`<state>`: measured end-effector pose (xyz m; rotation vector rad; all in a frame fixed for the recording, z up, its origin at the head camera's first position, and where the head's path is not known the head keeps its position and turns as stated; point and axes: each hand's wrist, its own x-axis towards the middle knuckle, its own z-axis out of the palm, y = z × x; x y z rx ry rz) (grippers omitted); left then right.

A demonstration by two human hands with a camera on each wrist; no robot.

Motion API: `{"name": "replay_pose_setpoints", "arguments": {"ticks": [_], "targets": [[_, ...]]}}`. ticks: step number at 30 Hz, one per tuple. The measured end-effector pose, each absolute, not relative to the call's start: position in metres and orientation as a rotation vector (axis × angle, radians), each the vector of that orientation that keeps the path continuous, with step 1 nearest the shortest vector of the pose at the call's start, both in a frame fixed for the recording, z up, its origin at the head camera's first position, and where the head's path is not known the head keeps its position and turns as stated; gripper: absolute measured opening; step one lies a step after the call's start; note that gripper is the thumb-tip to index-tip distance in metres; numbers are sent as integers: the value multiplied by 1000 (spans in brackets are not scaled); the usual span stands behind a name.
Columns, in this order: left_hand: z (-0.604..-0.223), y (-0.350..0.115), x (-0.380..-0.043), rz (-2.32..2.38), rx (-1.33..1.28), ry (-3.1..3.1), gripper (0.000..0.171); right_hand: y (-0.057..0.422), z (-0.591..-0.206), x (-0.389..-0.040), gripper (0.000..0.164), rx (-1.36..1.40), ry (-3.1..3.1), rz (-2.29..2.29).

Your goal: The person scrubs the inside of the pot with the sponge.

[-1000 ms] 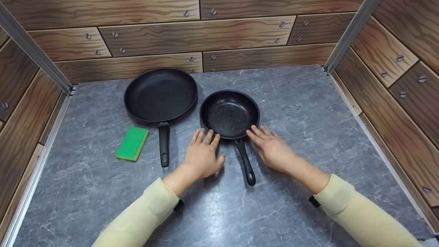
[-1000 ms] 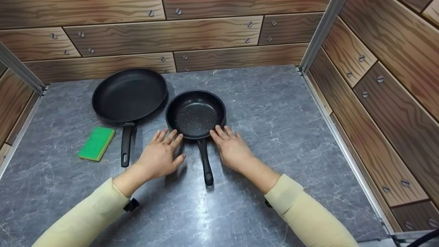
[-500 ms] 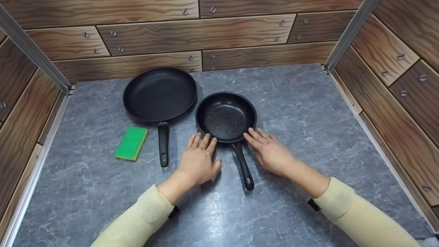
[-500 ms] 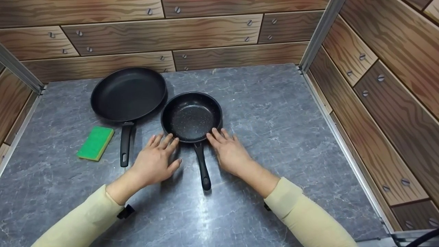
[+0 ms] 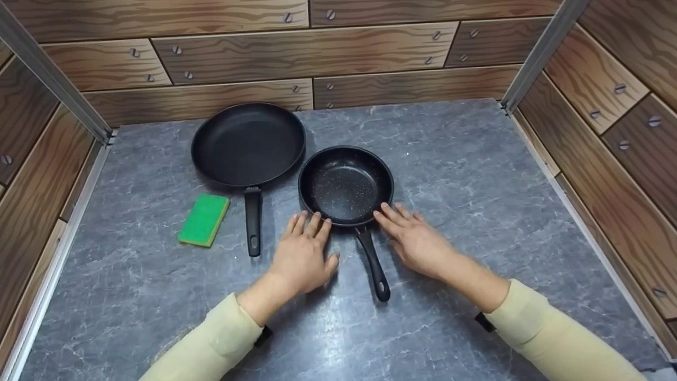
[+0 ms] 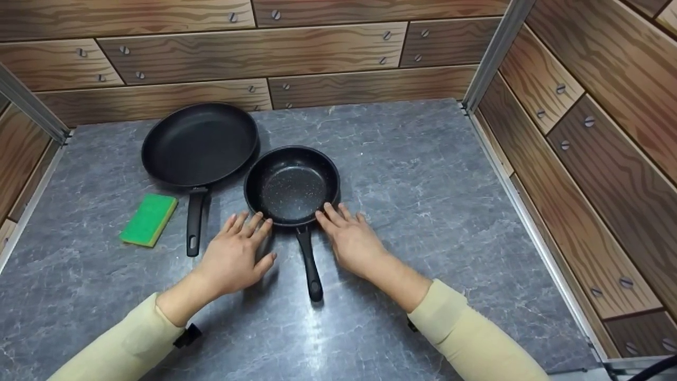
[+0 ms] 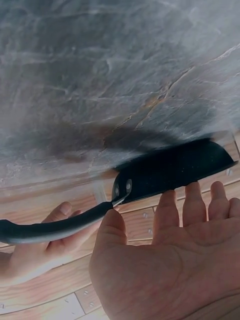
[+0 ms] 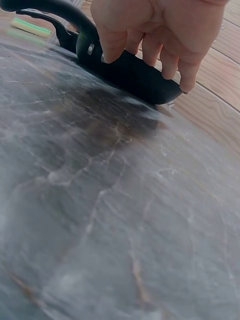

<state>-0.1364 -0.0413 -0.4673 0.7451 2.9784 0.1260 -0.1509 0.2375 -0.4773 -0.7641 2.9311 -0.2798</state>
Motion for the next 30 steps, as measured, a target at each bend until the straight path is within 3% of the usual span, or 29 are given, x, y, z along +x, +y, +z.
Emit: {"name": "replay_pose_setpoints", "arguments": {"ticks": [9,20,30], "targets": [[-469,-43,-135,114,729,2974,77,237,-476,-150,71,-755,2908,-357],[-466,-50,-138,218,765,2976,76,239,-479,-148,61,-785,3002,-847],[-446,-91,-147,356,697,3100,74,230,-471,-137,47,-479,2860,-1284]]}}
